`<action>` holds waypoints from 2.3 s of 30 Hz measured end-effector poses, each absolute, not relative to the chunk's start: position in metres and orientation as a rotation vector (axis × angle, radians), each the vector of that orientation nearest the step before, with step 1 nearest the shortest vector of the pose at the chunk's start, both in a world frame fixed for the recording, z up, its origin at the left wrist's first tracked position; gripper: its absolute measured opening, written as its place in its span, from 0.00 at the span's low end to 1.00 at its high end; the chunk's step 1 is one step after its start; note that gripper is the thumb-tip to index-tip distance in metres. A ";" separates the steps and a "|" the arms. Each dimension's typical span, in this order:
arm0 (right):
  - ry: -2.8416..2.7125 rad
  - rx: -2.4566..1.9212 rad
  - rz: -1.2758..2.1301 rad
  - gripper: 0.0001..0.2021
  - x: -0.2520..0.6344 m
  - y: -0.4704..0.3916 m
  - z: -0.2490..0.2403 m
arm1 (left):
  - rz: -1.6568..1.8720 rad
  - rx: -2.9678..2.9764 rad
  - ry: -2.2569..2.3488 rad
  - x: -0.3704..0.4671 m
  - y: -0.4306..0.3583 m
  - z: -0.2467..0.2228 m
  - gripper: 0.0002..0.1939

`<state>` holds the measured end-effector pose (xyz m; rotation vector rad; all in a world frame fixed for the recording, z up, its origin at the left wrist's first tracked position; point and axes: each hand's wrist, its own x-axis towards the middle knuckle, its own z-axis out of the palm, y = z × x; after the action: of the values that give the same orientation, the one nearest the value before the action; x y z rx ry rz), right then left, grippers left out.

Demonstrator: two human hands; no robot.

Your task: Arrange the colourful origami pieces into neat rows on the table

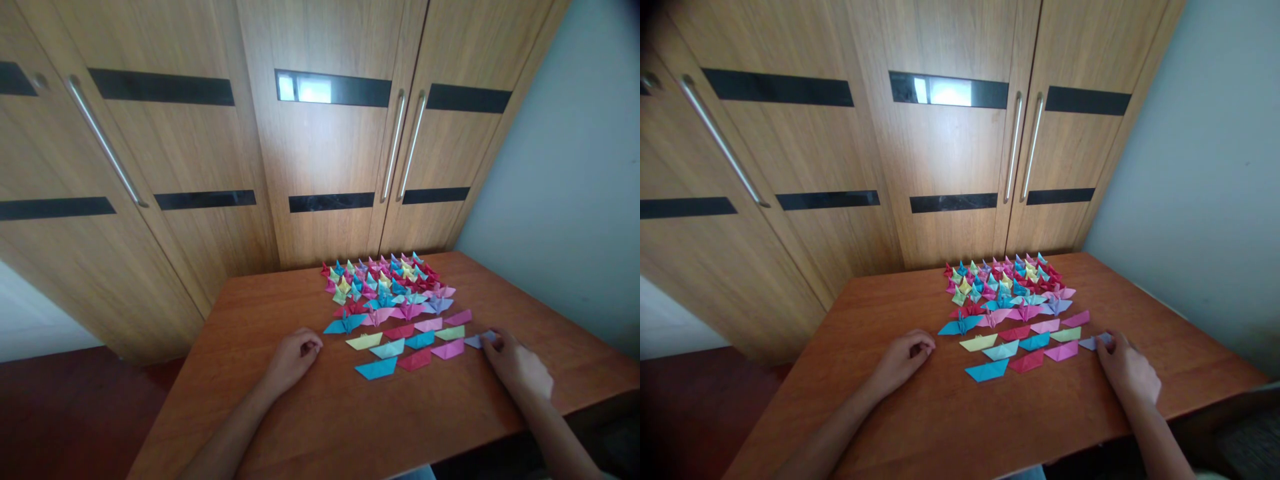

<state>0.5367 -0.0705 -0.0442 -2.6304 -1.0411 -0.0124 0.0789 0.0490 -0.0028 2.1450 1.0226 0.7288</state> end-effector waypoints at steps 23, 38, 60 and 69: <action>-1.099 -2.129 -0.110 0.22 0.440 -0.057 -0.005 | 0.755 2.051 1.047 0.079 0.049 -0.006 0.09; -1.678 -1.273 0.597 0.22 0.167 0.018 -0.005 | 0.874 1.927 0.875 0.060 0.054 0.007 0.18; -1.628 -1.279 0.656 0.18 0.168 0.021 -0.026 | 0.745 1.964 0.876 0.062 0.056 0.003 0.15; -1.625 -1.282 0.650 0.18 0.169 0.022 -0.026 | 0.754 1.952 0.883 0.064 0.053 0.009 0.14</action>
<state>0.1689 0.0217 -0.0261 -1.2825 -1.6245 0.6504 0.0637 0.0528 0.0091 1.9520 0.8830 0.7542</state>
